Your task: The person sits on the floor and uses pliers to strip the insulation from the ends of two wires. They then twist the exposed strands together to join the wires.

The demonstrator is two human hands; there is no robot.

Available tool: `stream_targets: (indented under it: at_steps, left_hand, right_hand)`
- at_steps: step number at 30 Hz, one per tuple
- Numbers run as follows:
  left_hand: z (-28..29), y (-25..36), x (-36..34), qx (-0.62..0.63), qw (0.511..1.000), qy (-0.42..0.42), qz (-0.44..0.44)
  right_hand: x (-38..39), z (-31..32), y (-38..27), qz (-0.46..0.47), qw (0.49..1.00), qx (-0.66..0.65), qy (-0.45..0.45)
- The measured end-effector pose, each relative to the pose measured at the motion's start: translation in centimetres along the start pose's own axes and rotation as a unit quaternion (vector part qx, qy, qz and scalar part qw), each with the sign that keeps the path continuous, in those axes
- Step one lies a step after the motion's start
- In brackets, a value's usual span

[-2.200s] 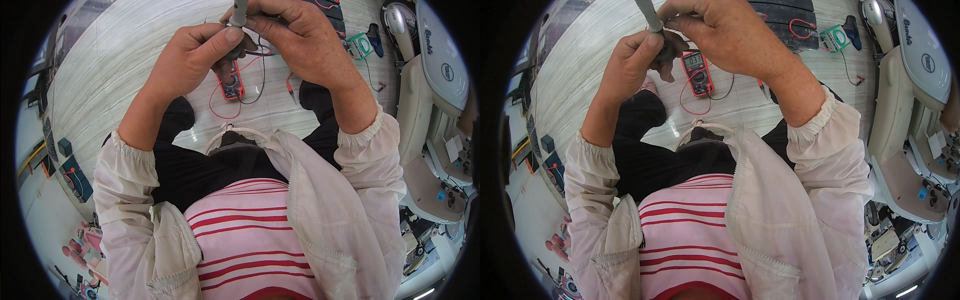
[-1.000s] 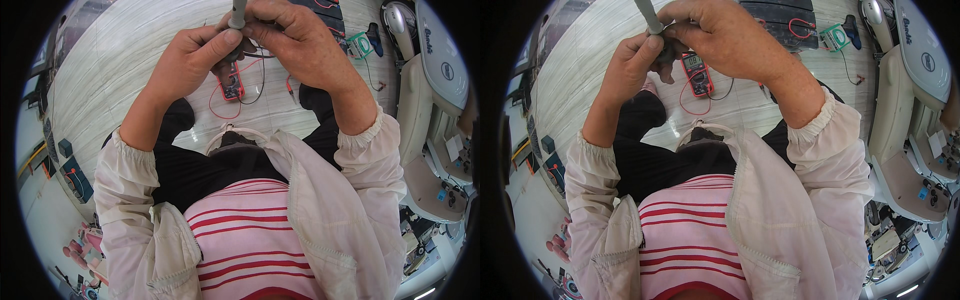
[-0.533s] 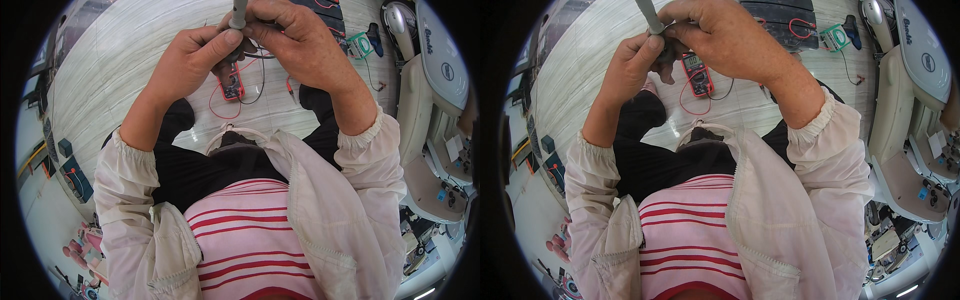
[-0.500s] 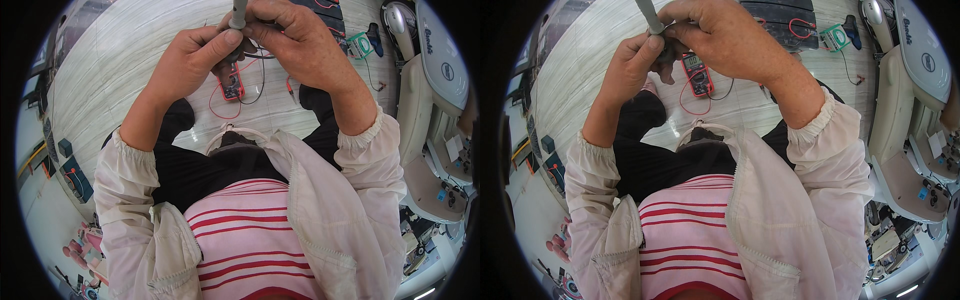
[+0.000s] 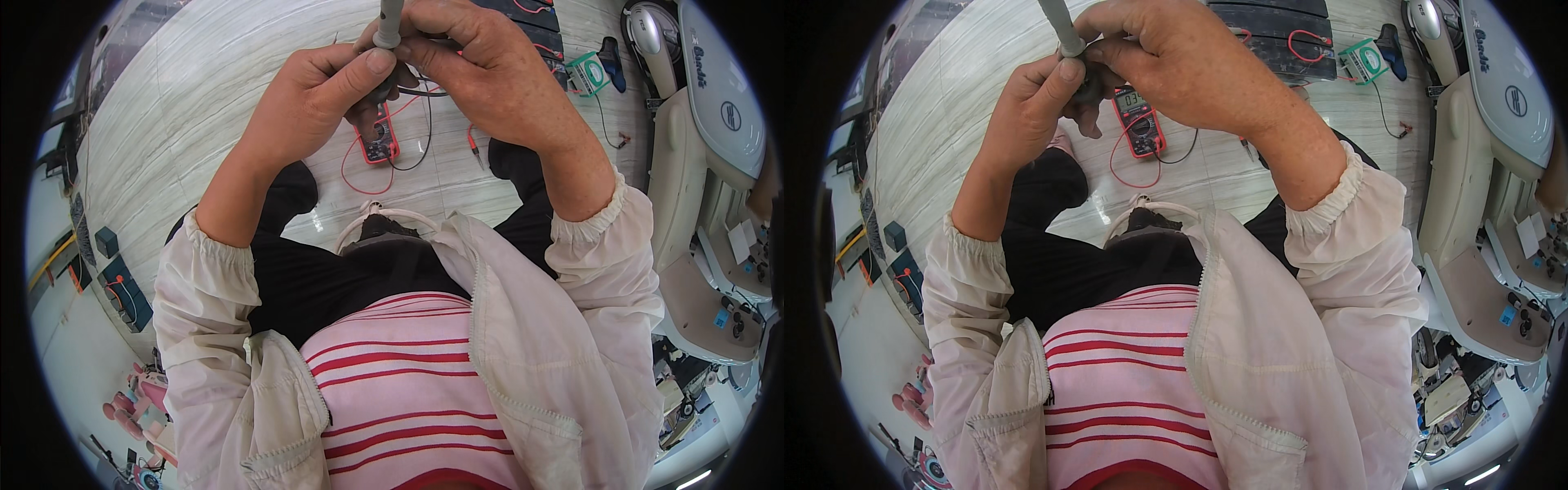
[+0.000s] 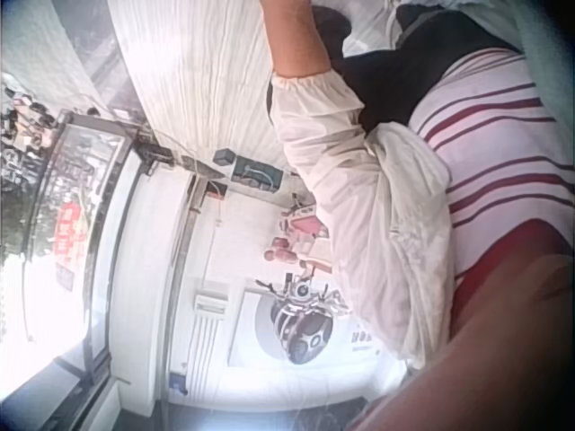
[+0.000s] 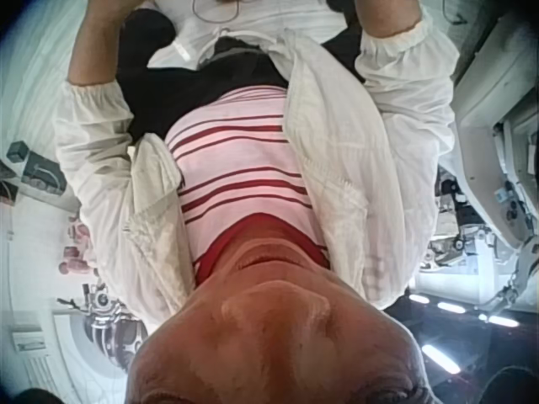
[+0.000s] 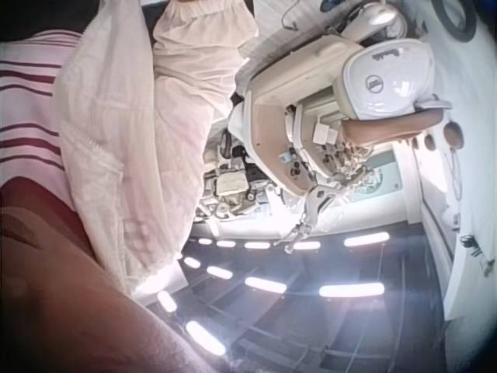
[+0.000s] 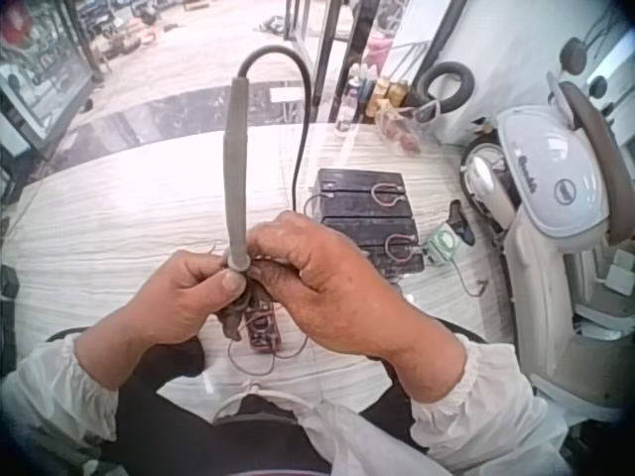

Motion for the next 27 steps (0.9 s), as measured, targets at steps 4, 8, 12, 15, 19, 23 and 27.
stream_targets:
  at_steps: [4,8,12,15,19,23,27]
  left_hand:
    - [0.1,0.1,0.0,-0.003,1.000,0.007,0.000]
    - [0.1,0.5,-0.1,-0.004,1.000,0.014,0.003]
    - [0.1,0.4,-0.1,0.028,0.997,0.045,0.047]
    - [0.1,0.1,0.0,-0.041,0.995,0.044,0.079]
    - [0.1,-0.3,-0.4,-0.091,0.992,0.019,0.091]
    - [-0.3,-0.2,0.2,0.033,0.988,0.040,0.144]
    - [-0.7,0.8,-0.7,0.039,0.988,0.028,0.145]
  right_hand:
    - [0.1,0.2,-1.1,-0.027,1.000,0.010,-0.004]
    - [0.0,-0.2,0.6,-0.091,0.992,-0.085,0.027]
    - [0.4,0.4,0.2,-0.252,0.960,-0.121,0.012]
    - [-0.7,2.3,-1.8,-0.143,0.985,0.044,0.079]
    - [-1.9,2.3,-1.9,-0.127,0.989,0.030,0.063]
    - [-2.2,2.1,-3.0,-0.172,0.982,-0.059,0.052]
    - [-1.5,3.3,-3.9,-0.161,0.984,-0.055,0.058]
Point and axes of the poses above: each hand's wrist, its own x-axis away from the middle knuckle, its own z-axis out of the back of the hand, y = z × x, the point moved 6 cm from there along -x, towards the middle knuckle, and after that the axes turned 14 degrees about -z, right-handed, at the moved point
